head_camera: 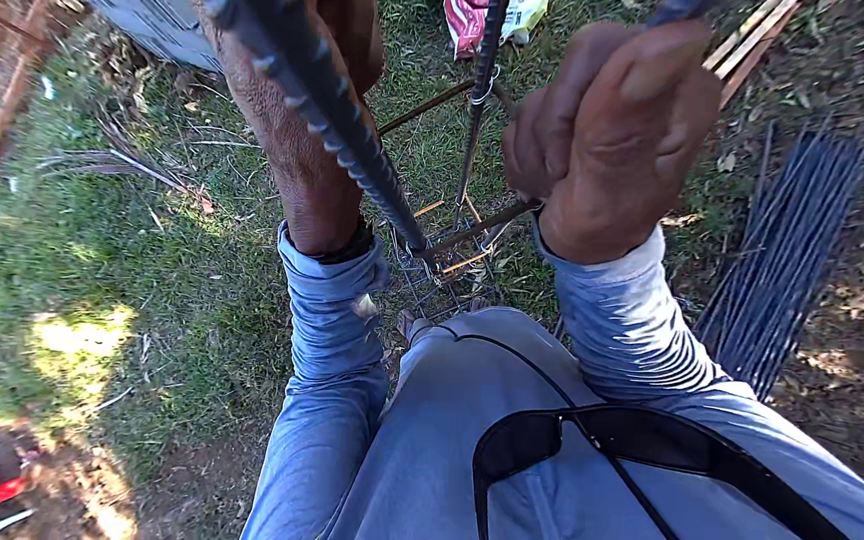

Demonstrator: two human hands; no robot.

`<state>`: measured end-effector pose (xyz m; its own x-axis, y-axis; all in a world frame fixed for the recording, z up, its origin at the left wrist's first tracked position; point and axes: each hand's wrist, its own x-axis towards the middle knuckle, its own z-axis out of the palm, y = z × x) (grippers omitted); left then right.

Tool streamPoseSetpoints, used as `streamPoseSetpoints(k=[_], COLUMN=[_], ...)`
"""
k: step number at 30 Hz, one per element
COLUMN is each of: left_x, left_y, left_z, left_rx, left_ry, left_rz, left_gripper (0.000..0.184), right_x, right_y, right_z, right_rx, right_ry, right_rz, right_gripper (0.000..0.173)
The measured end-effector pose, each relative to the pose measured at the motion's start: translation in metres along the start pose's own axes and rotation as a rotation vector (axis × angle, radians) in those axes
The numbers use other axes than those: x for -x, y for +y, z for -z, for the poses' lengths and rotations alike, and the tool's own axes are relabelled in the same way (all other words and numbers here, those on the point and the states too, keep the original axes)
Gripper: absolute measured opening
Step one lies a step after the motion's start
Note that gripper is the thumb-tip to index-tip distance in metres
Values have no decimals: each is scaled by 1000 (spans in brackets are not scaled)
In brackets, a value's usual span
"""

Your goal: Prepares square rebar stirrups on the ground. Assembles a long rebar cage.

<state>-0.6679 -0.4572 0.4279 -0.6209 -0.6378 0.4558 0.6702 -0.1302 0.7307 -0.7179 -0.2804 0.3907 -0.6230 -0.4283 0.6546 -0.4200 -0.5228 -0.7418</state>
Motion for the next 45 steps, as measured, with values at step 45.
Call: streamPoseSetpoints(k=[45], left_x=[0], left_y=[-14], left_z=[-10], left_rx=[-25], left_ry=[-12], left_rz=[59], left_gripper=[50], right_x=[4], right_y=[7], right_z=[13], right_rx=[-20], right_ry=[-35], right_rz=[-78], right_gripper=[36])
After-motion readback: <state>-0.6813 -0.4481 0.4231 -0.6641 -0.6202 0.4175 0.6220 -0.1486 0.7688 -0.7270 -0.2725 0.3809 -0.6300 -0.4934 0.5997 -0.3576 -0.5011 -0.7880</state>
